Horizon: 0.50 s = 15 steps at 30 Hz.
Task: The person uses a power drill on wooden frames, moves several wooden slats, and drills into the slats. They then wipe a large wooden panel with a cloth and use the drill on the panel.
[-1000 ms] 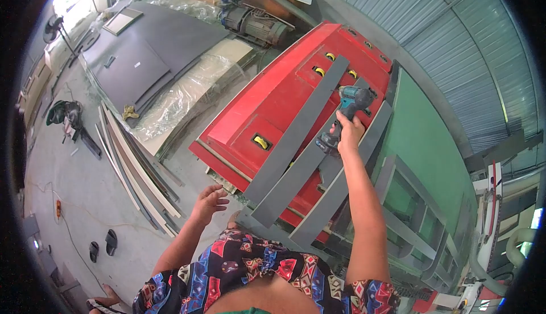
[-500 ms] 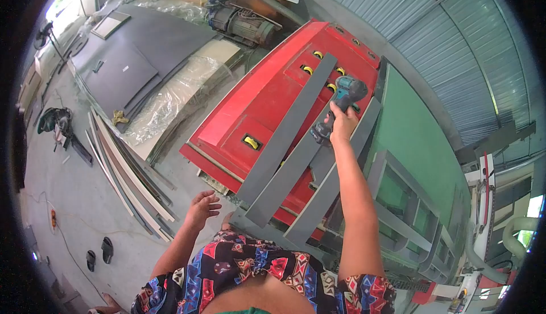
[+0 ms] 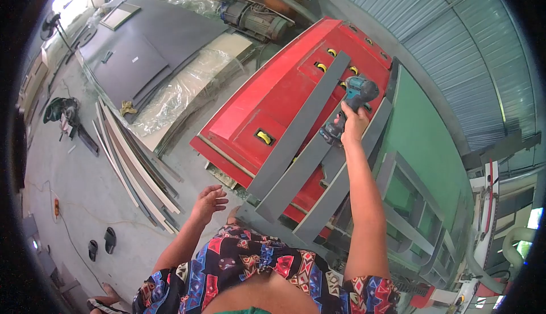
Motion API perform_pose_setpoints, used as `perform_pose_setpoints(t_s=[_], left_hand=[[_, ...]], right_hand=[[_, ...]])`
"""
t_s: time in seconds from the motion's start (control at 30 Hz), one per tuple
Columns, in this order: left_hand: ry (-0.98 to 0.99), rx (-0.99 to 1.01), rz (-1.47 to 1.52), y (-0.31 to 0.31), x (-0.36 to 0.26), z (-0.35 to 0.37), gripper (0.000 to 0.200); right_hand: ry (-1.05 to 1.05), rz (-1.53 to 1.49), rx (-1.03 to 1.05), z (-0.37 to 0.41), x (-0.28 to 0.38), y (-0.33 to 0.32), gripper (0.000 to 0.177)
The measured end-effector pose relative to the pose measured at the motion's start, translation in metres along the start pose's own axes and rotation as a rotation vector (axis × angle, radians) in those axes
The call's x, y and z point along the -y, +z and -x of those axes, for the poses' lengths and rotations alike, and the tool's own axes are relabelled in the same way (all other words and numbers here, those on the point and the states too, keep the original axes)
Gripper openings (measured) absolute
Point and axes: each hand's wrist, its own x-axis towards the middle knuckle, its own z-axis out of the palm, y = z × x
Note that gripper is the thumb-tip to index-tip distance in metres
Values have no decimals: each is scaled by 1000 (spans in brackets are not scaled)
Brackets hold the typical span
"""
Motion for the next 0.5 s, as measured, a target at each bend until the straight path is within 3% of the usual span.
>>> perform_pose_setpoints(t_s=[0.5], left_hand=[[-45, 108, -36, 11, 0, -8, 41]], right_hand=[[82, 103, 86, 44, -2, -4, 18]])
